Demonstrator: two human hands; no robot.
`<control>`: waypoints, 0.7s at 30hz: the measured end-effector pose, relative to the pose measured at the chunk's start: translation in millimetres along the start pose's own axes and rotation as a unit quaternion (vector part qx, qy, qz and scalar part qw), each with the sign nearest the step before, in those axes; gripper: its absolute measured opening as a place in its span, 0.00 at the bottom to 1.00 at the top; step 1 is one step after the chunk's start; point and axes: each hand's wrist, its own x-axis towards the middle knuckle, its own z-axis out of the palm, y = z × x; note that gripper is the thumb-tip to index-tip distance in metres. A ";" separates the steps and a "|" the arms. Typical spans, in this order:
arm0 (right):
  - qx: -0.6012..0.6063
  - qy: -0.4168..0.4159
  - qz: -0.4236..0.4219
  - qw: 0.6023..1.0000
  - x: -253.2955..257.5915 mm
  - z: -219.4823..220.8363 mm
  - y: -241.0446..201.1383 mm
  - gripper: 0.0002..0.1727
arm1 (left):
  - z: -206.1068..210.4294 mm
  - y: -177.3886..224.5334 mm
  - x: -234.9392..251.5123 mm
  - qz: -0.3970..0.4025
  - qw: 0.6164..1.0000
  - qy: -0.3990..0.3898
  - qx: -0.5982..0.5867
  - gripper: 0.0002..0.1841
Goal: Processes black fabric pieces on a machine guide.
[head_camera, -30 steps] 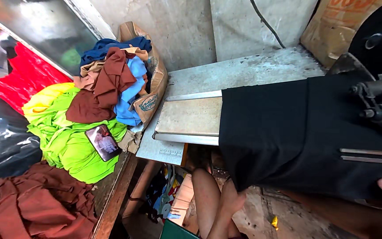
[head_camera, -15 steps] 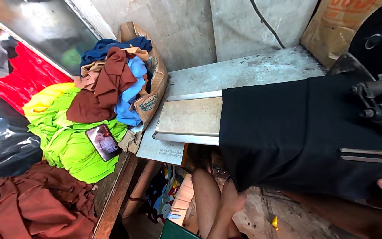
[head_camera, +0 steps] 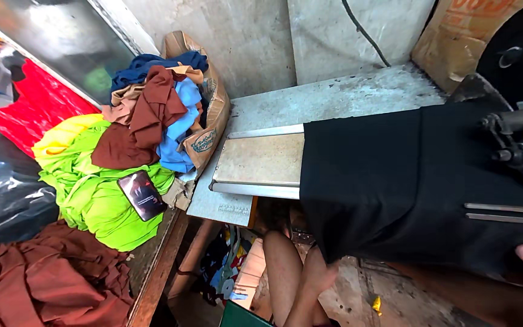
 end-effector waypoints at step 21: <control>0.005 0.005 0.001 1.000 -0.8 -1.5 2.9 0.10 | -1.0 1.8 -0.2 -0.008 1.000 -0.004 0.003 0.18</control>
